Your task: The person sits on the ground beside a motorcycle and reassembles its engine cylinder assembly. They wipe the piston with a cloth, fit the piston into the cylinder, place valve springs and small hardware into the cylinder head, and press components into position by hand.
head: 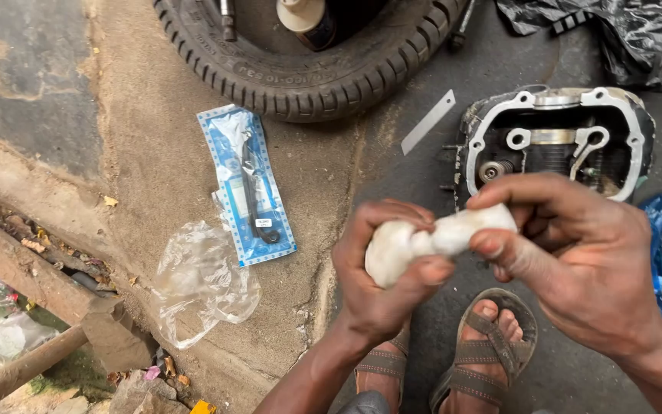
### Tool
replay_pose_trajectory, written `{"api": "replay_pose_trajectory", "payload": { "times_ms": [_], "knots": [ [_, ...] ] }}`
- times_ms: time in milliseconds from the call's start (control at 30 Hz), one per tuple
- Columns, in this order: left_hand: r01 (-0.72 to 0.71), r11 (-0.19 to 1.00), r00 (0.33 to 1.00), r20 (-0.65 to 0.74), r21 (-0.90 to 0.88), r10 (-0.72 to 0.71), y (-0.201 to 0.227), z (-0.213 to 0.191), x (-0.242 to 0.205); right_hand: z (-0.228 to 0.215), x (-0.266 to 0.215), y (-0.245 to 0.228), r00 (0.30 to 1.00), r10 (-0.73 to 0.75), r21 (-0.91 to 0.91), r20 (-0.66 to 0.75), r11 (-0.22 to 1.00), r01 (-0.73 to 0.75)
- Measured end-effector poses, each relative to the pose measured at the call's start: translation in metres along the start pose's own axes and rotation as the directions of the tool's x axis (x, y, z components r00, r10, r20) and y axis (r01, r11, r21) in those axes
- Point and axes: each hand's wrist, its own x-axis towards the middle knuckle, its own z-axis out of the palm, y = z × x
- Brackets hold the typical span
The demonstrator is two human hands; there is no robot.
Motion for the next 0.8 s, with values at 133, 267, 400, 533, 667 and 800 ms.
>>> {"api": "replay_pose_trajectory", "payload": {
  "times_ms": [133, 267, 400, 533, 667, 800],
  "knots": [
    [0.205, 0.755, 0.976, 0.070, -0.623, -0.207, -0.001, 0.009, 0.000, -0.005, -0.002, -0.002, 0.981, -0.175, -0.034, 0.085, 0.983, 0.178],
    [0.537, 0.276, 0.822, 0.422, -0.797, -0.382, 0.001, 0.001, 0.001, -0.004, 0.002, -0.011, 0.949, -0.258, -0.198, 0.184, 0.935, 0.292],
    [0.072, 0.970, 0.988, 0.146, -0.231, -0.038, -0.019, -0.015, -0.004, -0.011, -0.009, 0.020, 0.979, -0.086, -0.270, 0.182, 0.953, 0.134],
    [-0.374, 0.894, 0.926, 0.150, 0.247, 0.346, -0.013, -0.013, -0.003, 0.005, -0.014, 0.035, 0.941, 0.299, -0.306, 0.156, 0.921, -0.242],
    [-0.448, 0.860, 0.893, 0.176, 0.246, 0.415, 0.016, -0.007, 0.008, 0.013, -0.018, 0.032, 0.920, 0.368, 0.015, 0.137, 0.927, -0.374],
    [0.495, 0.765, 0.858, 0.371, -0.412, -0.355, 0.044, -0.016, 0.008, 0.009, -0.016, 0.020, 0.991, 0.009, 0.042, 0.137, 0.999, -0.015]
  ]
}}
